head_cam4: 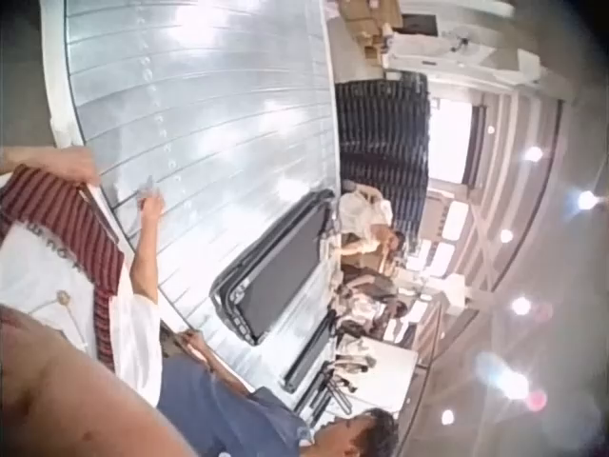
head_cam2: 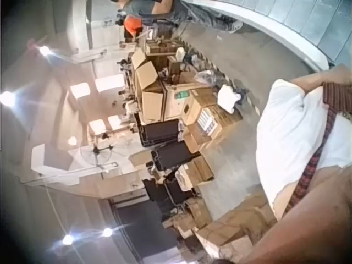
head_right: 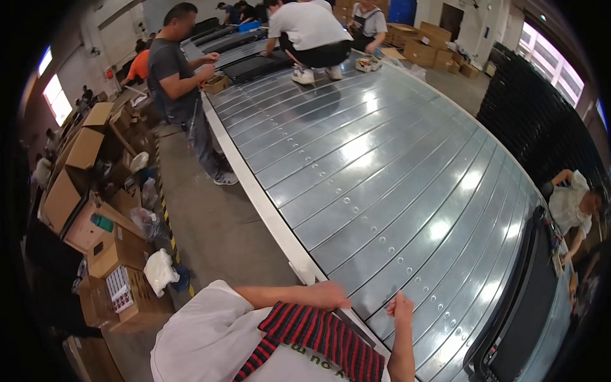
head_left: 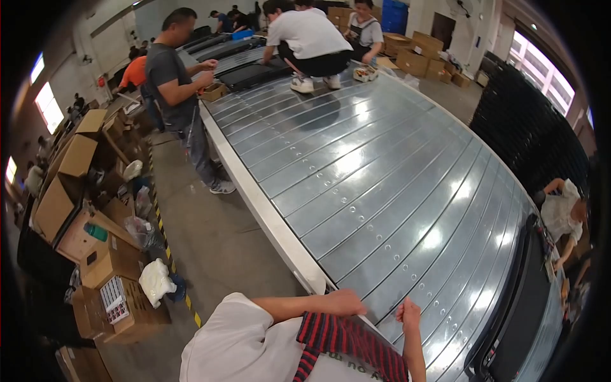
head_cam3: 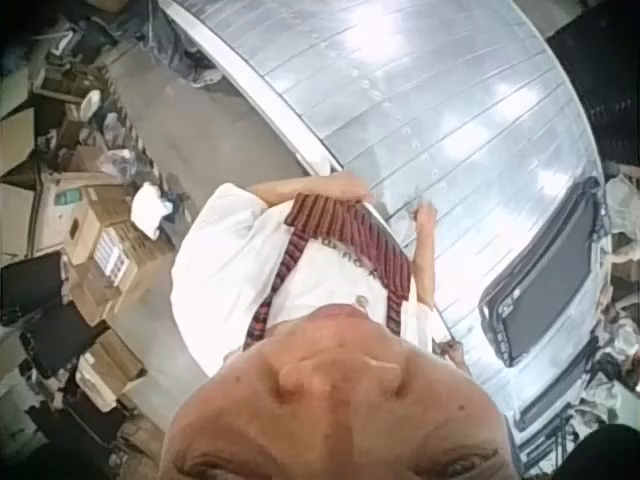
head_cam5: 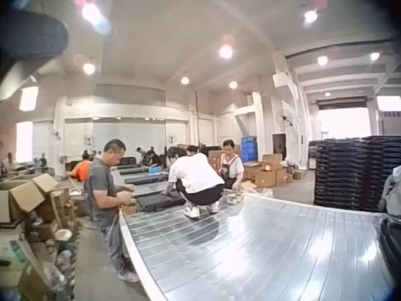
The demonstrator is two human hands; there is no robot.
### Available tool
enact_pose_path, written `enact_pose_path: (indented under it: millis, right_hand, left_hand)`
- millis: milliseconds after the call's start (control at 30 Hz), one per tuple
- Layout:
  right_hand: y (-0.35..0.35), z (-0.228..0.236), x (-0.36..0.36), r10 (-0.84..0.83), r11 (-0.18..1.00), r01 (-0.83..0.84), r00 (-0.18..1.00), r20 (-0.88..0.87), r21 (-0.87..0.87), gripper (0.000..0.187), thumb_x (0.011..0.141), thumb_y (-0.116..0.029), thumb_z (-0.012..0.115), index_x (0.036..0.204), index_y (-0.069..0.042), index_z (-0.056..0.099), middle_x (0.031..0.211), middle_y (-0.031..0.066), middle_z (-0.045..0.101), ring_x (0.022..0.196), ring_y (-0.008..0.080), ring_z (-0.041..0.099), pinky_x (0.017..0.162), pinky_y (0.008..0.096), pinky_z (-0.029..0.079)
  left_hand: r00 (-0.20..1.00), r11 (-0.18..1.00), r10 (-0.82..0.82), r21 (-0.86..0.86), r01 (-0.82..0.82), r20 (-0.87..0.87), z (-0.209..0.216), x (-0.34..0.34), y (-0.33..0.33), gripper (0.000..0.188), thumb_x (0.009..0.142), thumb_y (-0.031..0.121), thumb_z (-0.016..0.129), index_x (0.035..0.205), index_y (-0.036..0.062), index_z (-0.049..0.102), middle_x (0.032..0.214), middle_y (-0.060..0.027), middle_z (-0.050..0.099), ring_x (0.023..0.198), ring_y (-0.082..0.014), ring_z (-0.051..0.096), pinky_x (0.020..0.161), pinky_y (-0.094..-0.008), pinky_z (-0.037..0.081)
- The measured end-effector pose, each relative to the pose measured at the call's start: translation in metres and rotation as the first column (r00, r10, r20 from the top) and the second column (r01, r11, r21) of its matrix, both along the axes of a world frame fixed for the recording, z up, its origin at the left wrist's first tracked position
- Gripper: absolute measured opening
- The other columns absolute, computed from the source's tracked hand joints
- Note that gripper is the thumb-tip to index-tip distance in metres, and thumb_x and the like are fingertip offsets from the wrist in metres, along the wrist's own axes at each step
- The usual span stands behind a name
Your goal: Peel and apply instructional and warning labels to treadmill units as they move along a factory assembly line.
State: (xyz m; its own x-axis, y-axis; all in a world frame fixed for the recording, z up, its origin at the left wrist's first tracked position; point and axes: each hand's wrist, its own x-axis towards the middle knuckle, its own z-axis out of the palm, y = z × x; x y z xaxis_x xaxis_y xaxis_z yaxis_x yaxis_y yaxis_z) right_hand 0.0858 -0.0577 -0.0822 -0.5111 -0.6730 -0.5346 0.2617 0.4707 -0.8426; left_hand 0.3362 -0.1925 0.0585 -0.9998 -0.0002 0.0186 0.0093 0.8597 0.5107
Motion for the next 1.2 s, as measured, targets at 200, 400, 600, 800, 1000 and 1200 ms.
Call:
enact_pose_path:
  millis: [200, 400, 600, 800, 1000, 1200]
  right_hand:
    - [-0.029, -0.002, 0.043, 0.148, 0.988, -0.140, 0.973, 0.175, -0.060, 0.044, 0.086, -0.045, 0.044, 0.075, -0.004, 0.053, 0.057, 0.0070, 0.055, 0.045, 0.0144, 0.051, 0.042, 0.0248, 0.041]
    - [-0.049, 0.008, 0.102, 0.307, 0.946, -0.273, 0.928, 0.210, -0.176, 0.043, 0.087, -0.042, 0.046, 0.081, -0.001, 0.056, 0.062, 0.0085, 0.058, 0.050, 0.0147, 0.054, 0.048, 0.0244, 0.043]
    - [-0.115, 0.013, 0.175, 0.299, 0.951, -0.250, 0.895, 0.332, -0.181, 0.039, 0.086, -0.039, 0.049, 0.097, -0.002, 0.057, 0.085, 0.0091, 0.061, 0.076, 0.0171, 0.058, 0.065, 0.0300, 0.047]
    - [-0.230, 0.088, 0.284, 0.329, 0.888, -0.056, 0.769, 0.548, -0.456, 0.046, 0.087, -0.032, 0.044, 0.123, -0.004, 0.040, 0.115, 0.0114, 0.052, 0.102, 0.0241, 0.053, 0.086, 0.0365, 0.044]
    - [-0.291, 0.163, 0.336, 0.438, 0.790, -0.059, 0.750, 0.495, -0.610, 0.047, 0.089, -0.040, 0.042, 0.114, 0.000, 0.049, 0.105, 0.0096, 0.058, 0.094, 0.0193, 0.056, 0.085, 0.0333, 0.043]
    - [-0.323, 0.192, 0.361, 0.331, 0.838, -0.319, 0.942, -0.053, -0.443, 0.022, 0.081, -0.010, 0.057, 0.097, 0.004, 0.057, 0.086, 0.0054, 0.062, 0.073, 0.0103, 0.057, 0.066, 0.0237, 0.046]
  left_hand:
    - [0.981, 0.983, 0.167, 0.088, -0.159, -0.096, 0.009, 0.025, 0.015, 0.010, 0.065, 0.005, 0.052, 0.075, 0.0058, 0.049, 0.059, -0.0147, 0.051, 0.061, -0.0365, 0.053, 0.052, -0.0444, 0.040]
    - [0.920, 0.917, 0.372, 0.205, -0.343, -0.126, 0.017, 0.070, -0.005, 0.011, 0.072, 0.011, 0.054, 0.082, 0.0088, 0.058, 0.068, -0.0107, 0.057, 0.064, -0.0310, 0.056, 0.055, -0.0389, 0.044]
    - [0.825, 0.792, 0.543, 0.422, -0.441, -0.157, 0.031, 0.142, -0.061, 0.013, 0.079, 0.018, 0.057, 0.088, 0.0114, 0.064, 0.073, -0.0093, 0.061, 0.065, -0.0264, 0.059, 0.059, -0.0320, 0.046]
    - [0.497, 0.254, 0.867, 0.815, -0.521, 0.048, 0.053, 0.243, -0.158, 0.022, 0.080, 0.021, 0.059, 0.096, 0.0070, 0.064, 0.086, -0.0056, 0.065, 0.075, -0.0089, 0.058, 0.069, -0.0254, 0.047]
    - [0.318, -0.071, 0.933, 0.952, -0.297, 0.168, 0.069, 0.308, -0.237, 0.021, 0.080, 0.009, 0.059, 0.098, -0.0030, 0.059, 0.090, -0.0069, 0.062, 0.079, -0.0134, 0.057, 0.071, -0.0271, 0.047]
    - [0.307, -0.199, 0.919, 0.962, -0.185, 0.249, 0.073, 0.316, -0.259, 0.032, 0.077, 0.010, 0.062, 0.105, -0.0042, 0.052, 0.097, -0.0094, 0.059, 0.085, -0.0160, 0.057, 0.075, -0.0289, 0.047]
